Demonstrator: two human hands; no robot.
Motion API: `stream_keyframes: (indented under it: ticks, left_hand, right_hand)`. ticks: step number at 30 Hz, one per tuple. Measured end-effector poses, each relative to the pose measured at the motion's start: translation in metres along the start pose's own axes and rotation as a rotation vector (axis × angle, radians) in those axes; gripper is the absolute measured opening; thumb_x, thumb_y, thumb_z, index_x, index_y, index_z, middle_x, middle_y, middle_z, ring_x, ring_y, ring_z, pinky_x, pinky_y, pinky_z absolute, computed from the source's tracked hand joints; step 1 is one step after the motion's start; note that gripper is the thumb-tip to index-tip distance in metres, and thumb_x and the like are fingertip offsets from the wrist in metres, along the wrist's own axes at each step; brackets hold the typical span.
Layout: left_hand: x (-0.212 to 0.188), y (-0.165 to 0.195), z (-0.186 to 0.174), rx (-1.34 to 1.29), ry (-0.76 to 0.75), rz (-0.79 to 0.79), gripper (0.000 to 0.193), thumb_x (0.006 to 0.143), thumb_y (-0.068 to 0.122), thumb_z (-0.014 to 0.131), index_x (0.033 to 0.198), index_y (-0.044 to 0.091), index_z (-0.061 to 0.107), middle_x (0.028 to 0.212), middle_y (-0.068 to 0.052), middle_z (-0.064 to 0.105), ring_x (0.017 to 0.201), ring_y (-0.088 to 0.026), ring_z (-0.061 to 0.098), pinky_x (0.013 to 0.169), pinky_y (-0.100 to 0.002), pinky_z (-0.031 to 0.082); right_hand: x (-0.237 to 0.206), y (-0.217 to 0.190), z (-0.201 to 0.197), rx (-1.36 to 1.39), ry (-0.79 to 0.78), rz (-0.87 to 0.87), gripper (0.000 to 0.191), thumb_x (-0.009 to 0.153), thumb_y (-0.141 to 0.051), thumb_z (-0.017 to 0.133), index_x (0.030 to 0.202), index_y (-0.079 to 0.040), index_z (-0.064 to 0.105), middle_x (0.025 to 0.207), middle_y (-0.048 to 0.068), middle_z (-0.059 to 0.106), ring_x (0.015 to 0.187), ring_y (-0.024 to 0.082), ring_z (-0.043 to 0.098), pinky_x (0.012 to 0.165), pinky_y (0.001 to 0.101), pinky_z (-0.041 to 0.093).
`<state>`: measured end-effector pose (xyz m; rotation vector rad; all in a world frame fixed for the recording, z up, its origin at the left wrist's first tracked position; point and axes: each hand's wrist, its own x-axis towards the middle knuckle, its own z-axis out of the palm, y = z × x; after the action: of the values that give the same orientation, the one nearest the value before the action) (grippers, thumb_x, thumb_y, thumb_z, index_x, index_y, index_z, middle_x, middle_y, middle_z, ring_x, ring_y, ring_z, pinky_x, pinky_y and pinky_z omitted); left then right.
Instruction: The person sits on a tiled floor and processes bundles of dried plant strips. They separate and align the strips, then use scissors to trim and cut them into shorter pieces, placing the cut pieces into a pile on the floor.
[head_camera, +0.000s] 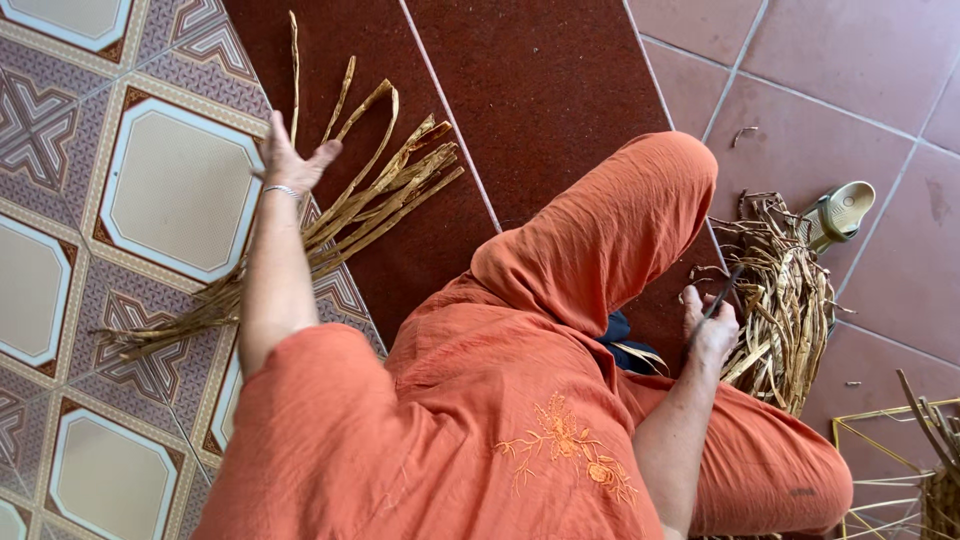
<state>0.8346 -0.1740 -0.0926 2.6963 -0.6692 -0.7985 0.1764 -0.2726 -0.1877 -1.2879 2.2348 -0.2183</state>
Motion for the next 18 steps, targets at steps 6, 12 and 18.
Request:
stream_keyframes:
  ticks: [6, 12, 18]
  left_hand:
    - [-0.031, 0.022, 0.055, 0.143, -0.114, 0.323, 0.152, 0.062, 0.087, 0.074, 0.168, 0.02, -0.011, 0.171, -0.022, 0.018, 0.158, -0.041, 0.015, 0.124, -0.068, 0.0]
    - [-0.076, 0.01, 0.096, 0.389, 0.178, 0.857, 0.114, 0.064, 0.048, 0.096, 0.153, 0.006, 0.04, 0.141, -0.018, 0.049, 0.128, -0.036, 0.048, 0.106, -0.055, 0.043]
    - [-0.054, 0.032, 0.075, 0.494, 0.293, 1.064, 0.062, 0.074, 0.015, 0.089, 0.131, 0.011, 0.065, 0.121, -0.01, 0.068, 0.112, -0.032, 0.065, 0.089, -0.047, 0.052]
  right_hand:
    - [-0.009, -0.008, 0.01, -0.154, -0.149, 0.009, 0.063, 0.077, -0.047, 0.089, 0.127, -0.014, 0.071, 0.11, 0.013, 0.076, 0.104, 0.031, 0.071, 0.093, 0.047, 0.054]
    - [-0.014, -0.026, 0.022, -0.205, -0.101, -0.18, 0.06, 0.075, -0.029, 0.086, 0.131, -0.019, 0.067, 0.116, 0.014, 0.073, 0.108, 0.036, 0.069, 0.093, 0.0494, 0.054]
    - [-0.021, -0.024, 0.015, -0.272, -0.071, -0.318, 0.058, 0.077, -0.01, 0.074, 0.133, -0.017, 0.057, 0.118, 0.016, 0.068, 0.112, 0.038, 0.064, 0.095, 0.052, 0.052]
